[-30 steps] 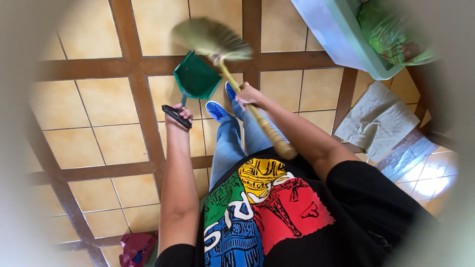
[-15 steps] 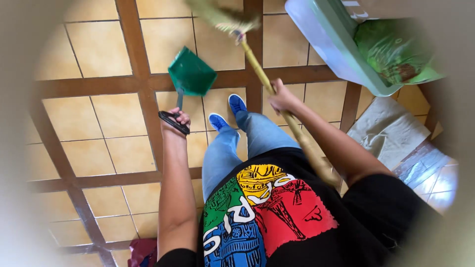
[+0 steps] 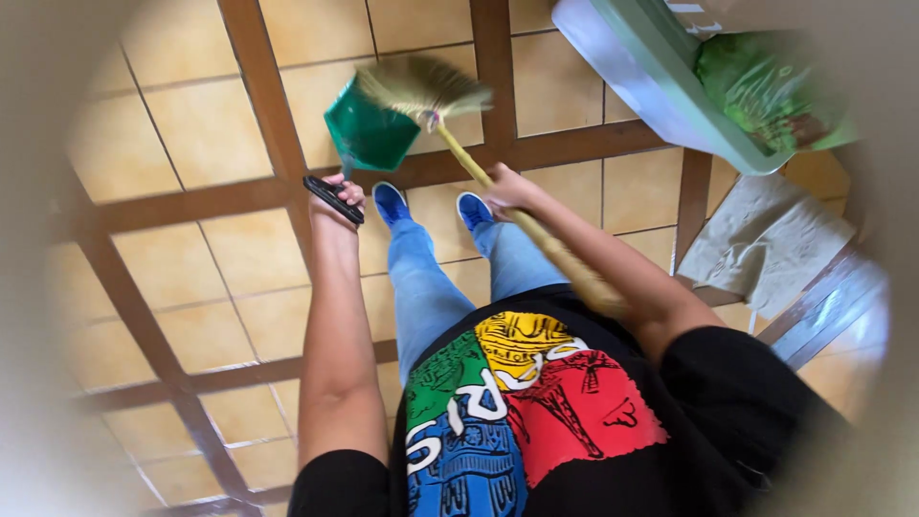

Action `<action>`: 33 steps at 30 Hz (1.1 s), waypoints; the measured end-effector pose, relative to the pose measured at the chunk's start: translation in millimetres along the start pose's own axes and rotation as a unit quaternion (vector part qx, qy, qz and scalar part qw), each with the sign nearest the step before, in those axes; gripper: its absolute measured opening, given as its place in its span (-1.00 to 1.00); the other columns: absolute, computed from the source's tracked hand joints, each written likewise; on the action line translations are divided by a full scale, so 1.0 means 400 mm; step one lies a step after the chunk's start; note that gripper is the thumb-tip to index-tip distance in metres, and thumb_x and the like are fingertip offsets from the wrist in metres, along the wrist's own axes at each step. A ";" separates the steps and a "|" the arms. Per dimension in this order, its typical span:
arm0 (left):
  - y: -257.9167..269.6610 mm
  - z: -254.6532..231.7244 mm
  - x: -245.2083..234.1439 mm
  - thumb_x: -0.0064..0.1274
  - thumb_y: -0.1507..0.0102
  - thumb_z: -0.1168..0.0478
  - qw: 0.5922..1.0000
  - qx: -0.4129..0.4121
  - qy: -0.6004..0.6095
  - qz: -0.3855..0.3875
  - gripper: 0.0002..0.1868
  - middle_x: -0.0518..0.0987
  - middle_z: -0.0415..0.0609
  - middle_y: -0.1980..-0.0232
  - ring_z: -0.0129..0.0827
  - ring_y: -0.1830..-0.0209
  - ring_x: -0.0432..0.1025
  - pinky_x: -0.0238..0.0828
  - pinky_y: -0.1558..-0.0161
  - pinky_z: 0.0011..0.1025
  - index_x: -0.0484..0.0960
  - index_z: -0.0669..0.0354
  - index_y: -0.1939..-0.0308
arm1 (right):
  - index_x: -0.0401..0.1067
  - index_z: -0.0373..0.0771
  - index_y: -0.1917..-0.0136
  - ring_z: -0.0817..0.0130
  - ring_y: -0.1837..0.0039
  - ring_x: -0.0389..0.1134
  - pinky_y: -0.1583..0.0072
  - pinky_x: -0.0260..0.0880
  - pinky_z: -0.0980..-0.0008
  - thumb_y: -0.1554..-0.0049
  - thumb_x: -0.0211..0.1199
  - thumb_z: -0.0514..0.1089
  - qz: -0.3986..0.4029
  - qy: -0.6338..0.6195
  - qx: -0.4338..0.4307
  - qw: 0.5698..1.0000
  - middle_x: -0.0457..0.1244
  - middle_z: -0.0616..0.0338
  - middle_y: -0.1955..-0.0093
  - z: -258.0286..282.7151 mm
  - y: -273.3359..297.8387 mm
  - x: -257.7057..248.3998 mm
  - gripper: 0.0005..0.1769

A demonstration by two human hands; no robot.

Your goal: The person sweeps a tiled floor using a broom and dustpan, moving debris into the dustpan while walking around a room containing storage bins and a green chair.

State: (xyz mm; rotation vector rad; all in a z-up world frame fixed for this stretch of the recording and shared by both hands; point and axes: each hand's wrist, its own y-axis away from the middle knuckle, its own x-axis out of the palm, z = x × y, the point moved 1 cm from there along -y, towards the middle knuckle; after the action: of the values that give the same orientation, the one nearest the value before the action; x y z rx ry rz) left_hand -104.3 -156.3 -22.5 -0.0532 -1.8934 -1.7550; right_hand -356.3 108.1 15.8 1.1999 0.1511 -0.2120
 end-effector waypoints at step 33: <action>-0.028 -0.508 0.007 -0.02 -0.16 0.39 0.997 -0.073 0.028 -0.008 -0.82 0.16 -0.22 0.42 -0.55 0.63 0.13 0.03 0.56 -0.57 0.27 0.18 0.31 | 0.09 -0.29 -0.52 0.27 0.46 0.27 0.49 0.35 0.31 -0.11 0.24 -0.33 -0.037 -0.184 0.021 0.982 0.25 -0.03 0.35 0.543 0.151 0.063 -0.26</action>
State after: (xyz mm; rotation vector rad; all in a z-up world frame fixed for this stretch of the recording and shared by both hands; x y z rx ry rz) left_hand -37.1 -348.2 -32.7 -0.0431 -1.7290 -1.8821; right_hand -316.4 -76.1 142.0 1.1772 -0.1324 -0.4997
